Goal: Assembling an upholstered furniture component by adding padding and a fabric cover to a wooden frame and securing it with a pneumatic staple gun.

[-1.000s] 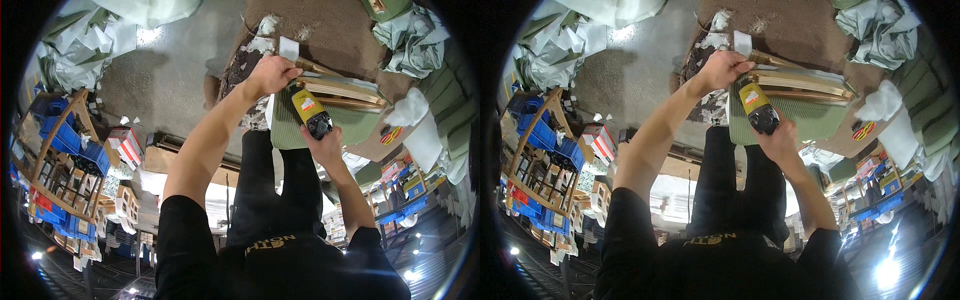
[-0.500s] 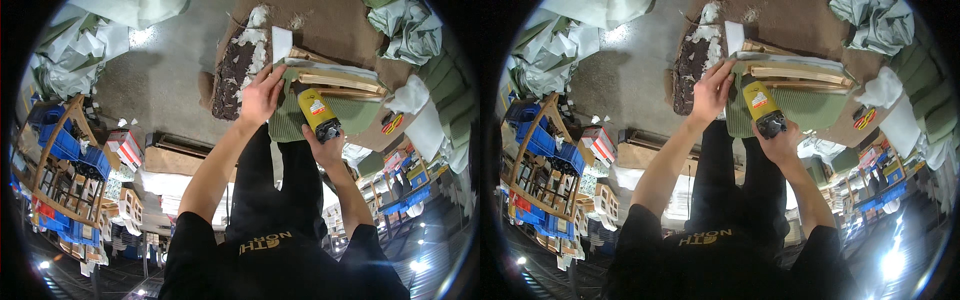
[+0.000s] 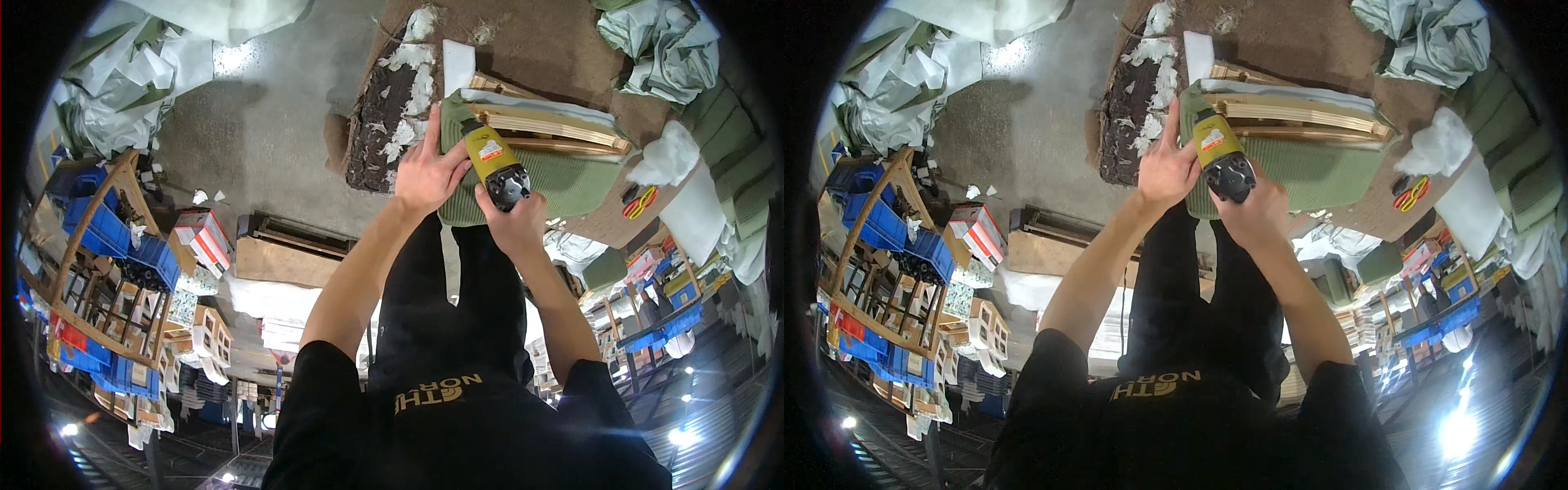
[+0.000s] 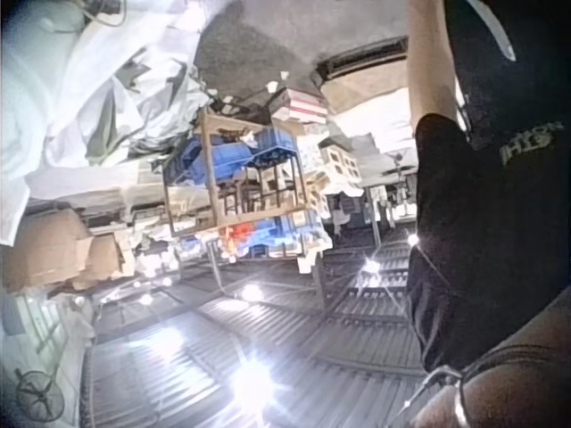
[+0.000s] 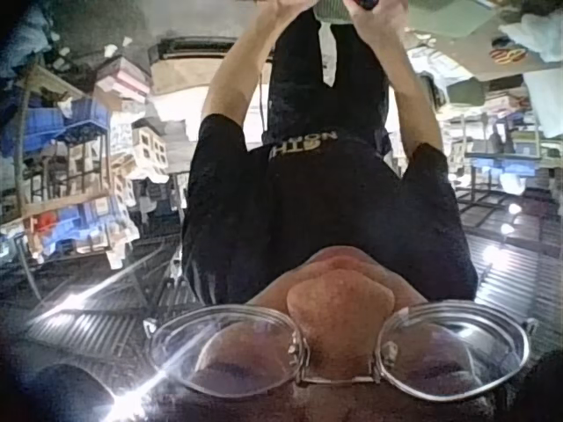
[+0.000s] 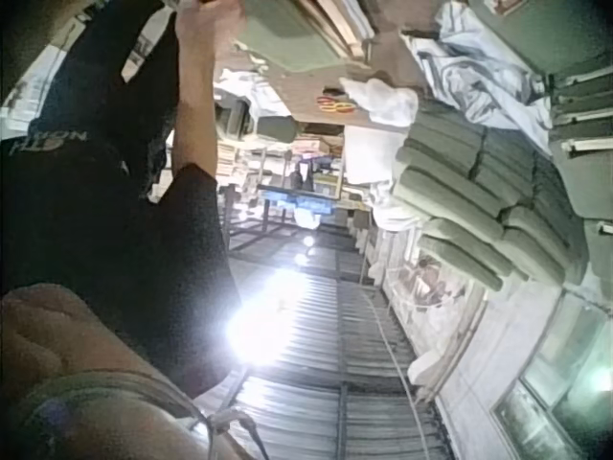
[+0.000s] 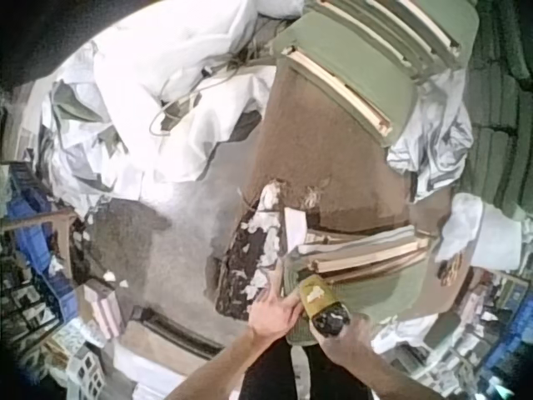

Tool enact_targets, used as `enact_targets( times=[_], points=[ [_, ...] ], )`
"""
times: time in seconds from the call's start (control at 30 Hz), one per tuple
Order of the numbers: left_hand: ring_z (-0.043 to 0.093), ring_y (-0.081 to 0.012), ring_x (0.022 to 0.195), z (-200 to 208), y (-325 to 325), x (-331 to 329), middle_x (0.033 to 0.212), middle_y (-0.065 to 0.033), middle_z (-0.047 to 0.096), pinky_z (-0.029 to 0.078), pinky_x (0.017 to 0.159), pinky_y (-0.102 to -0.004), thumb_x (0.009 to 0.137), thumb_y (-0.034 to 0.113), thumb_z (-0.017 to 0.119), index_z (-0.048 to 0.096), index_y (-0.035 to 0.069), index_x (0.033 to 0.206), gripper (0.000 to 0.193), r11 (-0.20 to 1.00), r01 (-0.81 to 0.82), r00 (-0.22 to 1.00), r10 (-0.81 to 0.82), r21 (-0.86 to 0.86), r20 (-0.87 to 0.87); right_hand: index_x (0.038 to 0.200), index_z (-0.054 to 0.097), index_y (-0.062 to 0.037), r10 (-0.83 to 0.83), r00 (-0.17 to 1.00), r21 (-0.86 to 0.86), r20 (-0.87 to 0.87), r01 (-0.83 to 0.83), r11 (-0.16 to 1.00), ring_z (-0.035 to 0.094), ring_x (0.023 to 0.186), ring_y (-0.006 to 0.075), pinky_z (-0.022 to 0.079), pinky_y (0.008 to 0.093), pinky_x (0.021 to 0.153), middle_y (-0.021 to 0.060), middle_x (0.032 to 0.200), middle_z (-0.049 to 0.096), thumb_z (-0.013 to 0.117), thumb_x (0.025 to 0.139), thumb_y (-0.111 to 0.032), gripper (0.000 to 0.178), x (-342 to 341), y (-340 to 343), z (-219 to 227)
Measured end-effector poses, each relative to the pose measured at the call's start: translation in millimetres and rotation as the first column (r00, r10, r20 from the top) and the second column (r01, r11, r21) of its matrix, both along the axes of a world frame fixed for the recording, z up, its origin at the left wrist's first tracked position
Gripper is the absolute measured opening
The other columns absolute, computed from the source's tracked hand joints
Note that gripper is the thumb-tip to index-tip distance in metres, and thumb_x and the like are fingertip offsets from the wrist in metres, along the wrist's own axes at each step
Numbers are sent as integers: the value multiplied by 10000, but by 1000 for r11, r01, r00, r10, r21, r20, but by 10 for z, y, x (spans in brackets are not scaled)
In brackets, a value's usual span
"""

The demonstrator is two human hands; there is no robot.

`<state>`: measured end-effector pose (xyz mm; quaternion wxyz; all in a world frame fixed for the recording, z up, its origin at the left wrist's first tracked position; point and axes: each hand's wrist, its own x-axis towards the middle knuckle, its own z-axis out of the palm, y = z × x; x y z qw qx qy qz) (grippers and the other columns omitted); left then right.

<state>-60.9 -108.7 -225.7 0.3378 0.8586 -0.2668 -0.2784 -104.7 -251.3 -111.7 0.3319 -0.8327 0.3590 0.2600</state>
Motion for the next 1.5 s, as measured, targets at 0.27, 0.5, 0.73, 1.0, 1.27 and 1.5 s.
enact_targets(
  times=[0.27, 0.5, 0.73, 1.0, 1.27, 1.5],
  points=[
    [589, -442, 1046, 332, 362, -801, 1452, -321, 333, 516, 861, -471, 854, 252, 678, 428, 231, 1431, 630, 997, 6, 990, 5, 78, -139, 945, 631, -38, -79, 955, 127, 288, 43, 991, 673, 701, 375, 536, 400, 605, 149, 742, 673, 745, 753, -222, 289, -216, -100, -167],
    [429, -411, 1223, 645, -210, -440, 1390, -269, 409, 327, 1016, -484, 863, 179, 653, 437, 32, 1393, 590, 979, -203, 962, 193, 35, 192, 1130, 641, -19, -178, 952, 33, 251, 176, 984, 685, 781, 364, 542, 391, 672, 190, 866, 691, 761, 670, -64, 478, -1016, -588, 110],
    [583, -359, 1011, 479, -2631, -171, 1060, -157, 640, 408, 903, -496, 892, 485, 599, 643, 93, 972, 402, 988, 157, 961, -154, 3, 228, 873, 670, 18, -571, 783, 73, 245, 573, 817, 673, 622, 285, 517, 361, 589, 153, 699, 672, 759, 775, -145, 210, -1641, -1352, 294],
    [639, -343, 667, 186, -3217, -438, 805, -142, 658, 495, 595, -429, 926, 361, 582, 630, 71, 810, 316, 986, 43, 973, -79, 161, 218, 860, 664, 17, -628, 767, 96, 133, 620, 778, 691, 729, 332, 517, 388, 644, 155, 742, 685, 726, 796, -188, 224, -1995, -2137, 227],
    [588, -262, 552, 269, -3193, -344, 637, -114, 620, 466, 571, -354, 909, 303, 629, 661, 44, 838, 271, 997, -83, 996, 83, -2, 22, 1123, 608, -1, -442, 874, 166, 200, 414, 895, 655, 762, 418, 531, 437, 685, 227, 808, 663, 651, 663, -114, 475, -1828, -2452, -100],
    [655, -310, 636, 177, -3164, -287, 702, -140, 657, 491, 600, -370, 887, 270, 635, 681, 57, 877, 219, 994, -60, 998, 59, 93, 8, 1073, 625, -40, -410, 880, 152, 238, 383, 911, 656, 769, 423, 532, 453, 667, 222, 780, 663, 678, 684, -147, 406, -1447, -2521, -112]
  ],
)
